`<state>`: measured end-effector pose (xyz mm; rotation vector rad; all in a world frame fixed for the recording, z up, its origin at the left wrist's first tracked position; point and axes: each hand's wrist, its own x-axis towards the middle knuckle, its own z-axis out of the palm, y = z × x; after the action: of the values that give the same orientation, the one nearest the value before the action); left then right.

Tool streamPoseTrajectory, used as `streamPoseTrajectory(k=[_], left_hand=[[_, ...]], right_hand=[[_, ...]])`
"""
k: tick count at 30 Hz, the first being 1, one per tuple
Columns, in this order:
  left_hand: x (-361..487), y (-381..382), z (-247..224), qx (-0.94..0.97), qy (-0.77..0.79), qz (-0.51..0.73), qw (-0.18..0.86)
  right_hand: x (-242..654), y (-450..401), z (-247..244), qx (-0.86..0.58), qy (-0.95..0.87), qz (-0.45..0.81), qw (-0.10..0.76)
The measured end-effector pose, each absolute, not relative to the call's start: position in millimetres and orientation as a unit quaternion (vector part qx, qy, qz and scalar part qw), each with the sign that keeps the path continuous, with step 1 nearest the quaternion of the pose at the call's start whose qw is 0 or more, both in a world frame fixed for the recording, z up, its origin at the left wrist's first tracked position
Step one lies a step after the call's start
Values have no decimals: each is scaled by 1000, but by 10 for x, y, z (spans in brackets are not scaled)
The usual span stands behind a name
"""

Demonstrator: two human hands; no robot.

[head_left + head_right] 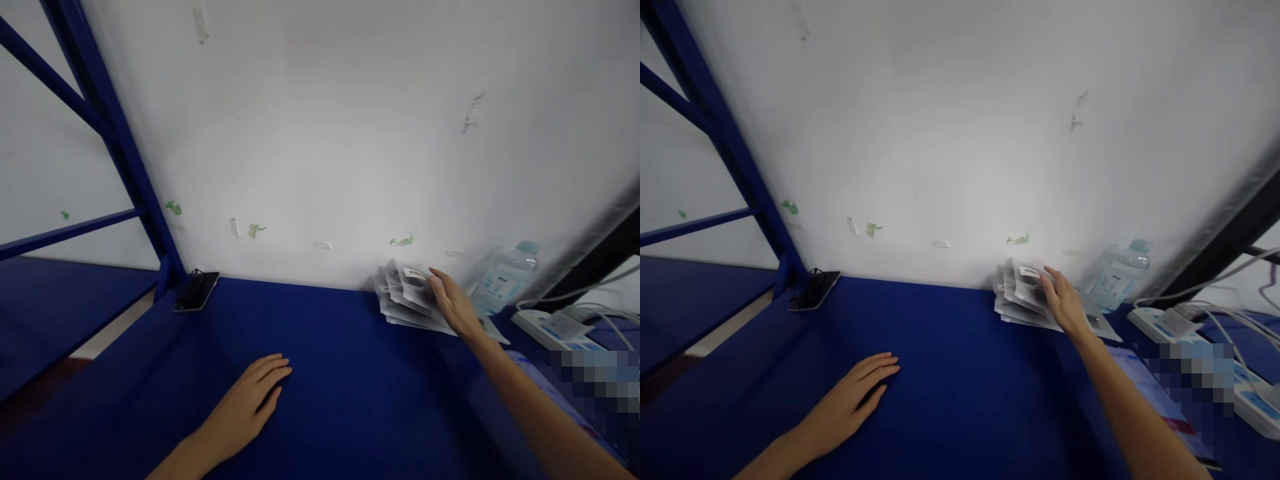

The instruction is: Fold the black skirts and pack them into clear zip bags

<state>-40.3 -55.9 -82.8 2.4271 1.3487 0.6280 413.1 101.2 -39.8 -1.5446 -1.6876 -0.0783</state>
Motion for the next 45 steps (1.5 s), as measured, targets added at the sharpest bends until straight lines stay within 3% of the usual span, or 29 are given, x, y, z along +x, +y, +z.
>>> streamPoseTrajectory(k=[27,37,45], left_hand=[[-410,-550,-850,846,464,234,122],[-409,-556,-826,840,475,213,151],[-390,-552,-793,845,470,200,160]], right_hand=[[4465,1371,-604,-636,-674,-46,372],[4421,1138,-463,-647,-623,-98,429],[3851,739,-344,-582,-658,-127,460]])
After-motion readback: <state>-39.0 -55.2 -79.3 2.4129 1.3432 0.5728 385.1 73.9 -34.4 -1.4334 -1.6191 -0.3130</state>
